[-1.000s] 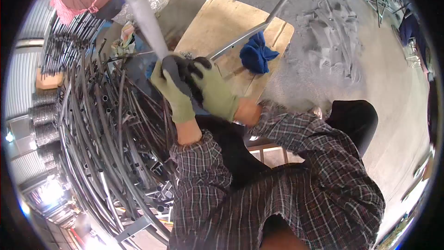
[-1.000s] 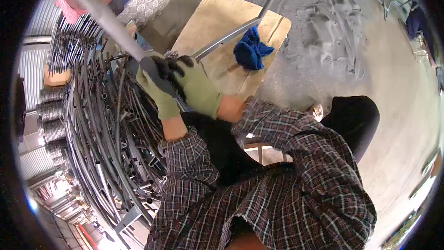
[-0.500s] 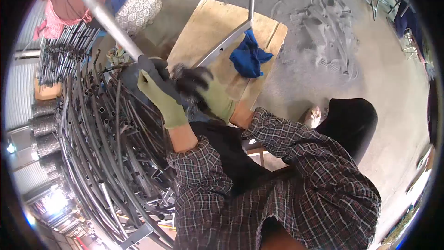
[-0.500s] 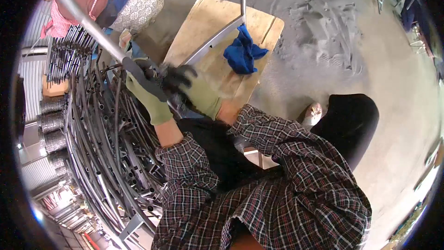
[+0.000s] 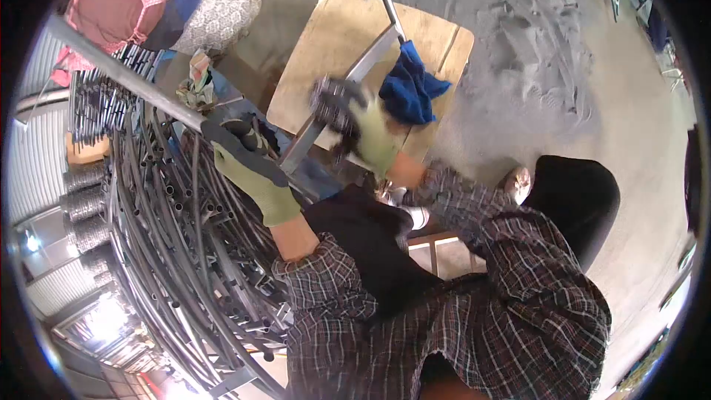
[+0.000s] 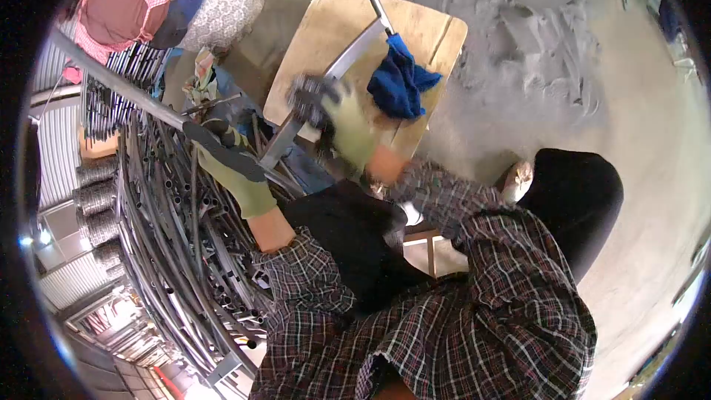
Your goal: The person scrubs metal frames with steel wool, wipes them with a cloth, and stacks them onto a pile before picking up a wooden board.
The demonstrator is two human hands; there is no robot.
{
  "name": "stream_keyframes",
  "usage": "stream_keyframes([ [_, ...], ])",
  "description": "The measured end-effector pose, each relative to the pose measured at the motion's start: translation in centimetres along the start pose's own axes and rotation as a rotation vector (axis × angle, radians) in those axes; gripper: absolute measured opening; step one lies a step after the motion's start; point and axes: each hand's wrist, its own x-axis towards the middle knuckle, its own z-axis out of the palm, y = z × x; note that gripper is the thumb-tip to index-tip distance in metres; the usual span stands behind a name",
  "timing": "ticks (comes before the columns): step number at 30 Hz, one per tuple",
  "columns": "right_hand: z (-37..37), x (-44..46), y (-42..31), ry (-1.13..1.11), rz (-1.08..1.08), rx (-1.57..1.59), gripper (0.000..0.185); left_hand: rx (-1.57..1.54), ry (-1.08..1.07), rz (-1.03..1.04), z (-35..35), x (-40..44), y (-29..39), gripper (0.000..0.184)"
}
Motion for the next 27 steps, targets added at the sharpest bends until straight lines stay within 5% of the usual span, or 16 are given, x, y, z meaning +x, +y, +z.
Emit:
stream_keyframes([
  [4, -2.6, 6.7, 10.3, 0.273, 0.573, 0.395, 0.019, 0.006, -0.049, 0.019, -0.7, 0.2, -1.1, 0.050],
  [7, -1.7, 6.8, 9.4, 0.329, 0.466, 0.397, 0.016, 0.007, -0.009, 0.074, -0.4, 0.9, -1.0, 0.050],
  [9, -0.3, 4.2, 1.6, 0.501, 0.791, 1.203, 0.028, 0.012, 0.041, 0.063, 0.0, 0.7, -1.1, 0.050],
  [10, 1.5, 1.4, 2.3, 0.318, 0.788, 1.277, 0.037, 0.026, 0.055, 0.044, 0.0, 0.7, -0.9, 0.050],
  [11, 3.5, -0.6, 2.6, 0.224, 0.546, 0.681, 0.035, 0.043, 0.067, 0.028, 0.0, 0.7, -0.6, 0.050],
  [12, 1.3, 1.0, 1.9, 0.171, 0.588, 1.118, 0.031, 0.103, 0.073, -0.064, -0.2, 0.2, 0.0, 0.051],
  [16, -1.5, 7.7, 6.0, 0.551, 0.779, -0.019, 0.020, 0.133, -0.016, 0.121, -0.4, 0.0, -0.9, 0.055],
  [18, -1.4, 8.8, 10.9, 0.544, 0.512, 0.283, 0.016, 0.108, -0.005, 0.126, 0.1, 0.1, -0.5, 0.055],
  [21, 0.7, 3.1, 6.1, 0.594, 0.690, 0.766, 0.014, 0.120, 0.022, 0.008, -0.2, 0.5, -0.4, 0.054],
  [23, 0.7, 0.3, 1.9, 0.288, 0.076, -0.254, 0.017, 0.090, -0.004, -0.002, -0.1, 0.1, -0.3, 0.052],
  [24, -0.1, 0.2, 0.7, 0.178, 0.053, -0.208, 0.022, 0.050, -0.021, -0.003, -0.2, 0.2, -0.6, 0.051],
  [27, -1.3, 3.3, 5.8, 0.435, 0.618, 0.245, 0.016, 0.029, -0.067, 0.011, -0.8, 0.5, -1.6, 0.051],
])
